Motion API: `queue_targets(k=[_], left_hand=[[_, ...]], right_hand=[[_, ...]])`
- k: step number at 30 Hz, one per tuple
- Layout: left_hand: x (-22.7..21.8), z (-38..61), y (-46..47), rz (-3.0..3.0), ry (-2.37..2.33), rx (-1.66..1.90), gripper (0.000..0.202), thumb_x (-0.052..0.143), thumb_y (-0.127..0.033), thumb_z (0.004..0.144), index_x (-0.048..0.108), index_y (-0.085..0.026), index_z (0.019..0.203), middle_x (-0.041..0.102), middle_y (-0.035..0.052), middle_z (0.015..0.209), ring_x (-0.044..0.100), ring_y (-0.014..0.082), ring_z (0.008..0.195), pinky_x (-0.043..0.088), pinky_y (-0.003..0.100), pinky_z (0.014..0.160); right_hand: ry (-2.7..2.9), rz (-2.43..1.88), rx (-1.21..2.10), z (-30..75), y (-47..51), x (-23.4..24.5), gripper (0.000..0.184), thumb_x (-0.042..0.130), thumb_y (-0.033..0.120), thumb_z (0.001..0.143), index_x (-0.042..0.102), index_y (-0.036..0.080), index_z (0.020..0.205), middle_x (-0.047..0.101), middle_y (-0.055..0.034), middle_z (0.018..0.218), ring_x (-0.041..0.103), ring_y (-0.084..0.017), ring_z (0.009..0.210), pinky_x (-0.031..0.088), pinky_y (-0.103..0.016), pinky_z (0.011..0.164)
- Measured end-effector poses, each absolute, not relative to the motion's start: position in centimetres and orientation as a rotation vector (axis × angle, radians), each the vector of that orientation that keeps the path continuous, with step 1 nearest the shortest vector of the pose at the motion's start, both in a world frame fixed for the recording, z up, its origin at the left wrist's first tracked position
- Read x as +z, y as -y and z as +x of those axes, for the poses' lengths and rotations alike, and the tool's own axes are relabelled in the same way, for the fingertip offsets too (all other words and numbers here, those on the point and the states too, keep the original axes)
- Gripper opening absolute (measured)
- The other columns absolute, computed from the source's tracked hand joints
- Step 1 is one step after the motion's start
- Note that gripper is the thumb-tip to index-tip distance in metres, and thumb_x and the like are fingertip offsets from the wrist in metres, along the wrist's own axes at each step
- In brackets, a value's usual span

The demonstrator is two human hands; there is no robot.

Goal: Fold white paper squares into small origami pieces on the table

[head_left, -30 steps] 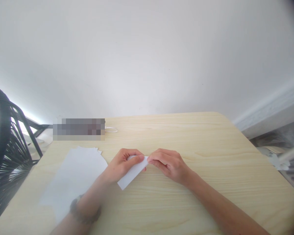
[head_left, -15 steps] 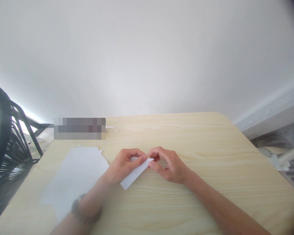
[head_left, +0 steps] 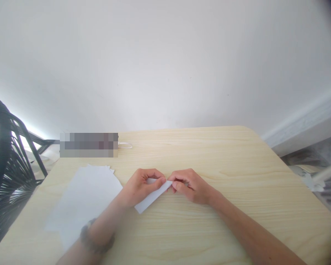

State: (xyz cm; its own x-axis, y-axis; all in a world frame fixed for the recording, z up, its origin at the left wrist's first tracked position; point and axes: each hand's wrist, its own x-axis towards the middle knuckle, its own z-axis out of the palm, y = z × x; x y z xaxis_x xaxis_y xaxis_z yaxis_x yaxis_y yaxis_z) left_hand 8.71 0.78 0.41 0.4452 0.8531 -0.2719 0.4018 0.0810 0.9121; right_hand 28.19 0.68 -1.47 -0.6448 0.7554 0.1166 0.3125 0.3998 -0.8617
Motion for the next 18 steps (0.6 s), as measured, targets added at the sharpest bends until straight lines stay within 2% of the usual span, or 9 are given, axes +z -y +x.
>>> queue_targets(k=[6, 13, 18], left_hand=[[0.59, 8.80, -0.71, 1.608, -1.123, 0.523, 0.027, 0.051, -0.036, 0.078, 0.066, -0.015, 0.076, 0.065, 0.0020, 0.071, 0.054, 0.0130, 0.064, 0.040, 0.020, 0.055], [0.42, 8.61, -0.71, 1.576, -1.096, 0.487, 0.029, 0.050, -0.038, 0.078, 0.065, -0.014, 0.076, 0.064, 0.0025, 0.068, 0.054, 0.0121, 0.058, 0.039, 0.019, 0.049], [0.40, 8.61, -0.79, 1.602, -1.087, 0.499, 0.026, 0.051, -0.035, 0.078, 0.066, -0.014, 0.076, 0.066, 0.0032, 0.073, 0.056, 0.0143, 0.066, 0.042, 0.021, 0.056]], right_hand=[[2.134, -0.943, 1.086, 27.79, -0.46, -1.40, 0.015, 0.044, 0.016, 0.080, 0.055, 0.015, 0.070, 0.047, 0.0037, 0.057, 0.039, -0.006, 0.049, 0.030, -0.017, 0.046], [2.187, -0.881, 1.151, 28.25, -0.67, -1.48, 0.016, 0.040, 0.010, 0.079, 0.055, 0.015, 0.074, 0.052, 0.0023, 0.061, 0.042, -0.007, 0.052, 0.032, -0.018, 0.048], [2.201, -0.930, 1.033, 27.92, -0.63, -1.36, 0.020, 0.041, 0.015, 0.081, 0.050, 0.016, 0.064, 0.042, 0.0041, 0.055, 0.037, -0.007, 0.050, 0.029, -0.019, 0.048]])
